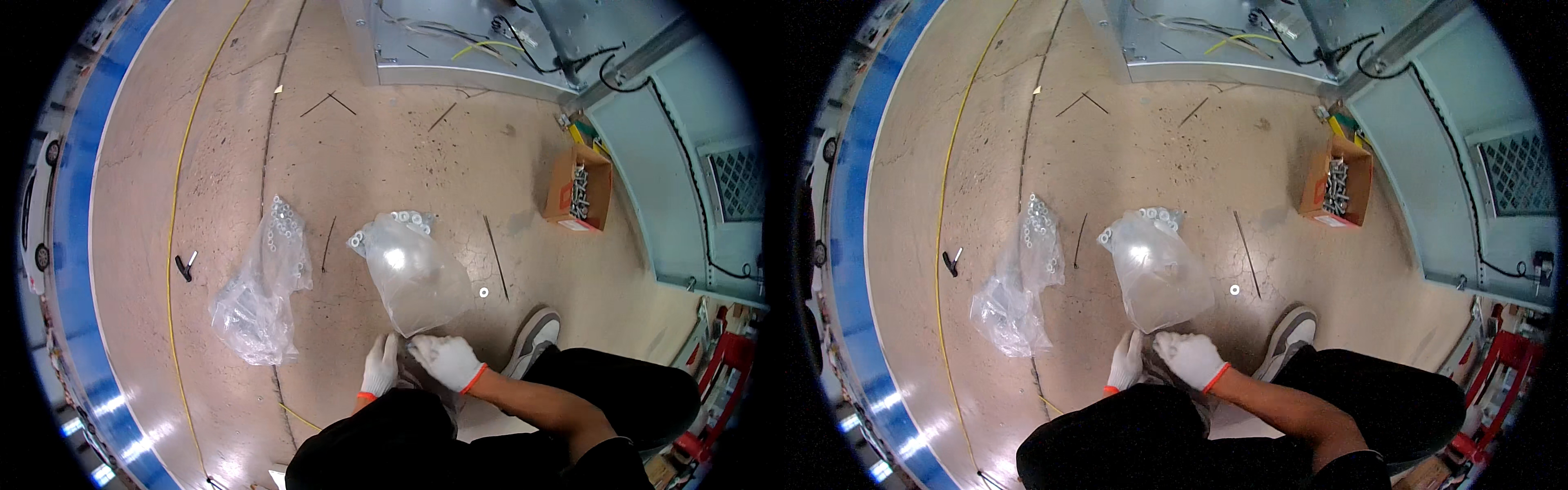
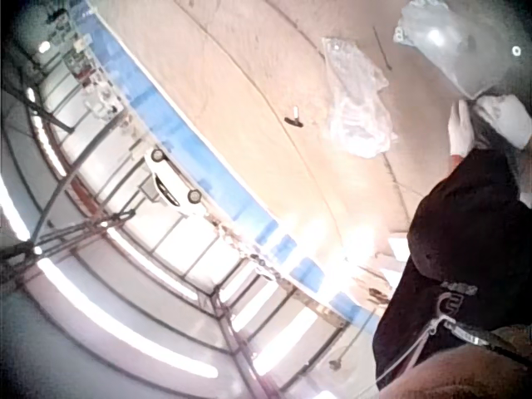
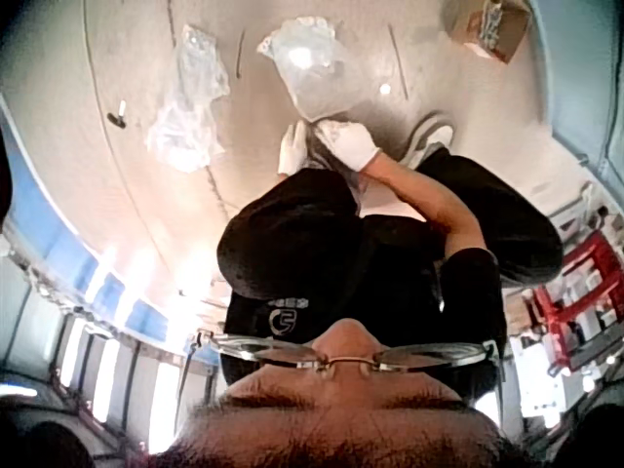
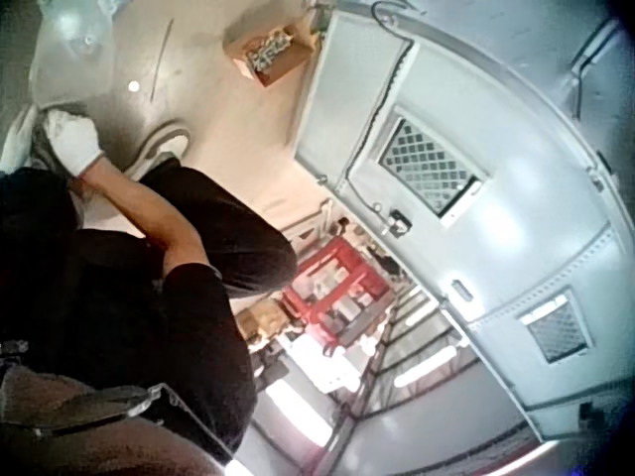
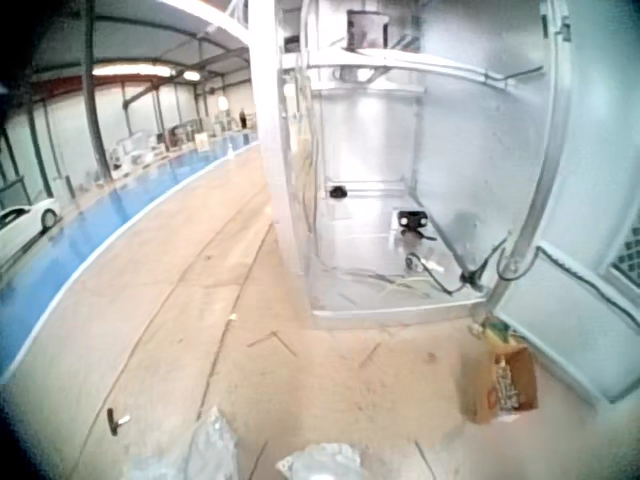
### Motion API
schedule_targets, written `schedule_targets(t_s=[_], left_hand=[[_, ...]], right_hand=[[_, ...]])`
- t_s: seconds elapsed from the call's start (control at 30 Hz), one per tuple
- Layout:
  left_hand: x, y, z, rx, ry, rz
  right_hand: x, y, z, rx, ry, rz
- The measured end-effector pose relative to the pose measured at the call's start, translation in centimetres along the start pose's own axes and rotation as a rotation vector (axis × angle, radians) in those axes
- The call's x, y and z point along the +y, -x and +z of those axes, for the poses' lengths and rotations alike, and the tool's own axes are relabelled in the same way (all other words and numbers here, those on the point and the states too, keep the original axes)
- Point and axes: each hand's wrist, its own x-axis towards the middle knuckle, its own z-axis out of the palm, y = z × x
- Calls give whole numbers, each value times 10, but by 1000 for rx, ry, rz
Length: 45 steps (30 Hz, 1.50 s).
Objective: The person installs a red insulated busbar into an electrical cabinet, aligning it with terminal connectors and securing it with a metal plate. They then sit on the floor to sort and handle nuts and washers from a plastic bag.
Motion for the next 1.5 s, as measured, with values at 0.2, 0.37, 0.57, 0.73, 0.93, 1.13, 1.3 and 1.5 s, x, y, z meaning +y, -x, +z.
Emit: schedule_targets(t_s=[0.2, 0.37, 0.57, 0.73, 0.93, 1.13, 1.3, 1.5], left_hand=[[64, -8, -24, -121, -248, 74], [97, -26, -21, -120, -146, 207], [140, -33, -36, -189, 392, 26], [126, -27, -53, -330, 304, 18], [68, 14, -90, -321, 248, -43], [50, 75, -147, 814, 367, 194], [70, 14, -195, 712, -264, 251], [-43, -135, -204, 404, -902, 293]], right_hand=[[31, 17, 28, -59, 358, 59], [40, 16, 14, 2, 88, 113], [111, 35, -7, 132, 143, 458], [134, 30, 15, 122, 192, 556], [128, 28, 11, 184, -24, 619], [78, -11, -57, -361, -950, 804], [49, -42, -80, -593, -1257, 745], [17, -51, -102, -697, -1388, 682]])
